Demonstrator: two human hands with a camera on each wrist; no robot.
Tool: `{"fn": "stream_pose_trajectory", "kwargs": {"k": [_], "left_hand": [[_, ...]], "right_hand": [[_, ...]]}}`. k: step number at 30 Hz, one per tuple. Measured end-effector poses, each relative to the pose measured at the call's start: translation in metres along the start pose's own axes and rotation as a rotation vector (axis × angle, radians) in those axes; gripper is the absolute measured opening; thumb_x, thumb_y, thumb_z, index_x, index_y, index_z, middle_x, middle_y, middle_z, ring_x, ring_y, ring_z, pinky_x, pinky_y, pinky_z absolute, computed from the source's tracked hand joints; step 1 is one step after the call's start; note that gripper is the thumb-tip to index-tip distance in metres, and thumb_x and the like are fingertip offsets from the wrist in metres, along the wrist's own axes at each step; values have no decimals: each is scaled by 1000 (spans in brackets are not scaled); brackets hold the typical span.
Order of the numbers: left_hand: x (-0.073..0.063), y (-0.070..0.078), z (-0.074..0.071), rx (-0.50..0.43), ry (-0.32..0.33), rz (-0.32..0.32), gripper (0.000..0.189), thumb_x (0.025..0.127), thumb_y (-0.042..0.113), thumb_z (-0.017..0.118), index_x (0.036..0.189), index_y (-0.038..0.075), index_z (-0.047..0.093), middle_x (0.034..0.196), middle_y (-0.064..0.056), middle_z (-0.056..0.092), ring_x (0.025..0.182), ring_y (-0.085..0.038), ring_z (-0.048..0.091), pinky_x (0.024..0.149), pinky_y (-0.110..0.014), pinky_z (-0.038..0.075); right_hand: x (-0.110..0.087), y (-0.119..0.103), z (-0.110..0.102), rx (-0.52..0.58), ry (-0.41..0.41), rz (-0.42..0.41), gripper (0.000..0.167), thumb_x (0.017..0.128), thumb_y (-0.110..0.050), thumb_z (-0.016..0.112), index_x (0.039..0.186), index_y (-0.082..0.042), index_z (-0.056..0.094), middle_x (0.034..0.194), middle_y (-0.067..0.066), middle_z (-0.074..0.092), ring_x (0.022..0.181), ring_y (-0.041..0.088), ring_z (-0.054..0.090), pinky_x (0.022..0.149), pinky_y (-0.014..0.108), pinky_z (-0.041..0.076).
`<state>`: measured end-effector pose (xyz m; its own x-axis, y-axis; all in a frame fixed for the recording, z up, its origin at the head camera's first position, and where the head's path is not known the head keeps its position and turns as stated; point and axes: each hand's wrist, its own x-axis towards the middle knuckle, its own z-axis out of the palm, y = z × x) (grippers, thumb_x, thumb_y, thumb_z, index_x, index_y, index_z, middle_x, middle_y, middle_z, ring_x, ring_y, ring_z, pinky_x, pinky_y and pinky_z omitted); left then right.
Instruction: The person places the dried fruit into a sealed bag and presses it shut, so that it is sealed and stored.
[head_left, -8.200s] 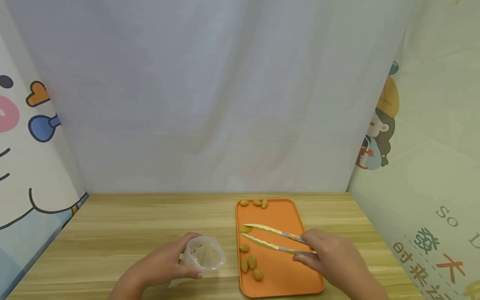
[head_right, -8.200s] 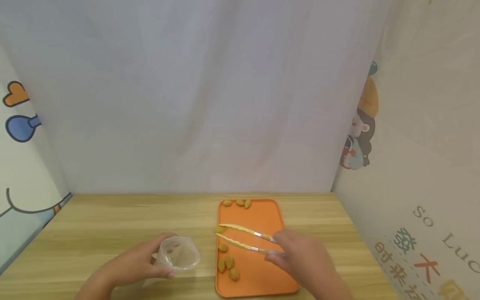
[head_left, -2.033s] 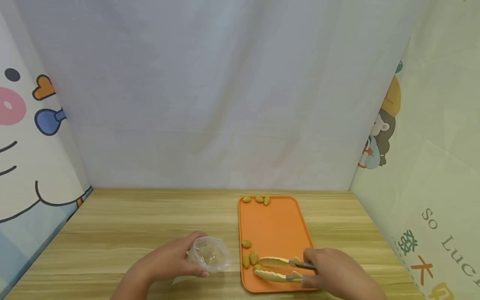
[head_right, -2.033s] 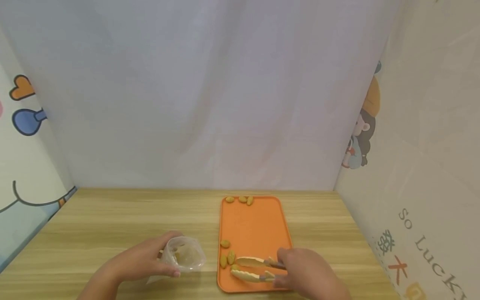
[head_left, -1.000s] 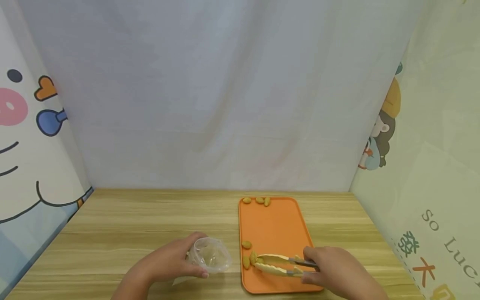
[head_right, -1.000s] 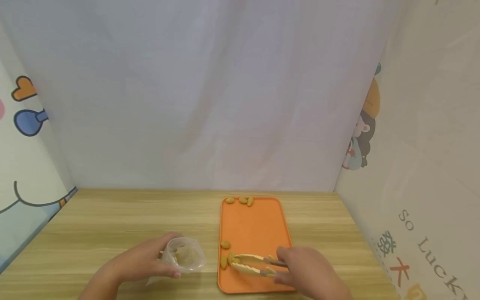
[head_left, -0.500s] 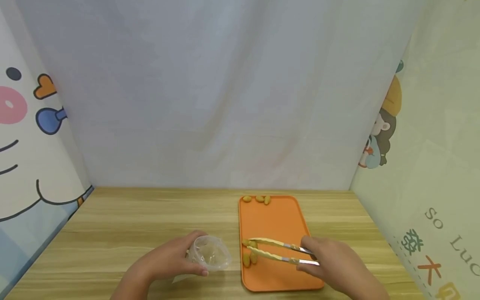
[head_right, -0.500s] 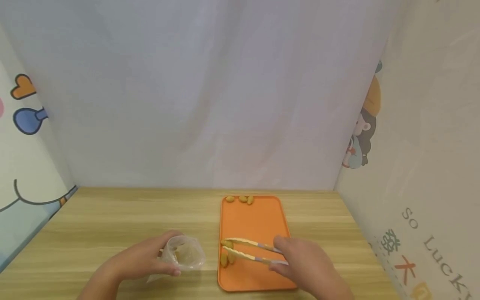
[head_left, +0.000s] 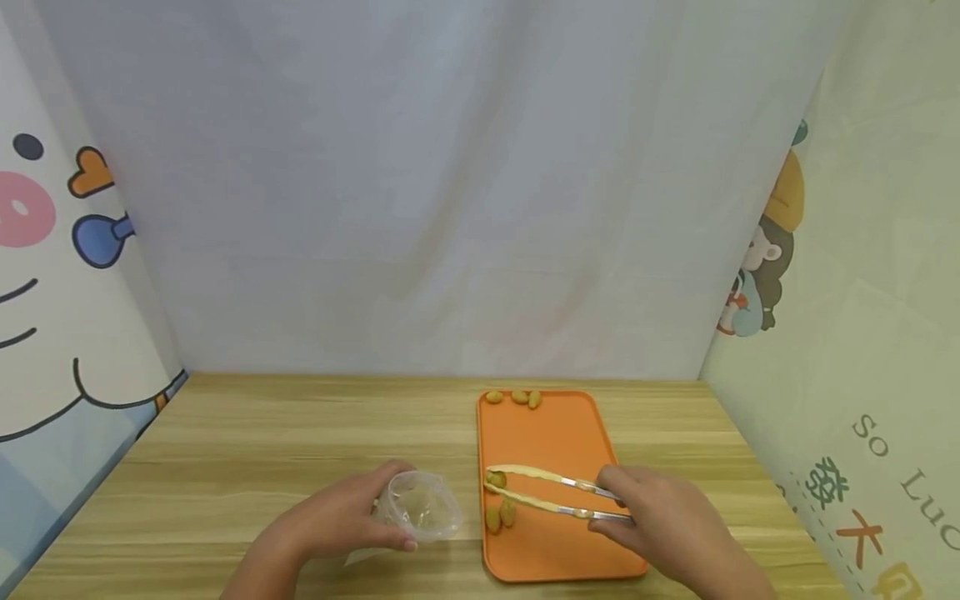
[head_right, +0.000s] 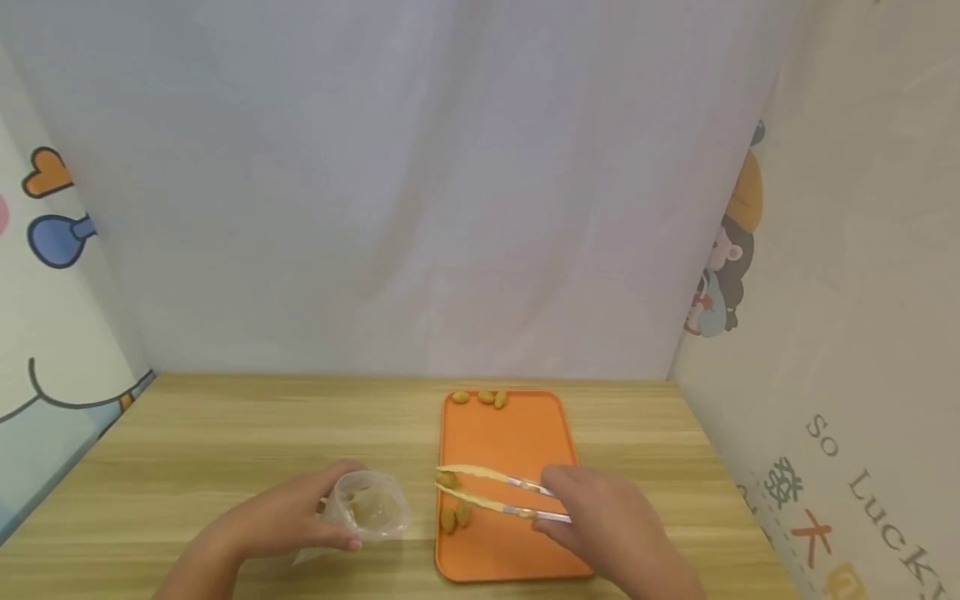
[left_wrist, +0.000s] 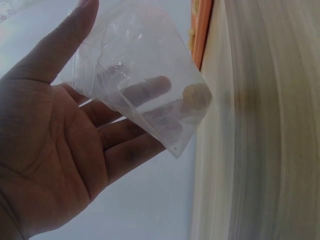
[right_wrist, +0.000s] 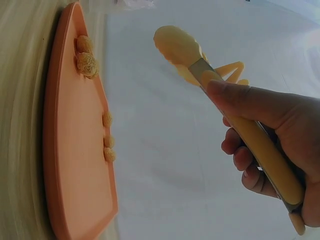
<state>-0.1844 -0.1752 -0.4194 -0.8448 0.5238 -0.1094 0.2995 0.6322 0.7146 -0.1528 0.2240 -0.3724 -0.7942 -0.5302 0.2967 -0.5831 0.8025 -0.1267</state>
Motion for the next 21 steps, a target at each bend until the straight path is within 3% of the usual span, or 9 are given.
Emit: {"fn": "stream_pose_trajectory", "kwargs": {"k": [11,21], "left_hand": [[1,0,0,-6,-5,-15,83,73,53,81,139,20,44,106,2,62,90,-14,58,74,-35,48],[-1,2,1,23,10,21,80,72,56,80,136,21,47,105,3,63,87,-10,58,72,-30,48]], "right_hand": [[3,-2,4,19,173,-163,36,76,-47,79,96,-27,57,78,-19,56,63,-8,45,53,14,39],[4,-7,8,52,171,-183,34,77,-47,78,95,-26,59,76,-18,55,63,-7,46,54,12,39]]}}
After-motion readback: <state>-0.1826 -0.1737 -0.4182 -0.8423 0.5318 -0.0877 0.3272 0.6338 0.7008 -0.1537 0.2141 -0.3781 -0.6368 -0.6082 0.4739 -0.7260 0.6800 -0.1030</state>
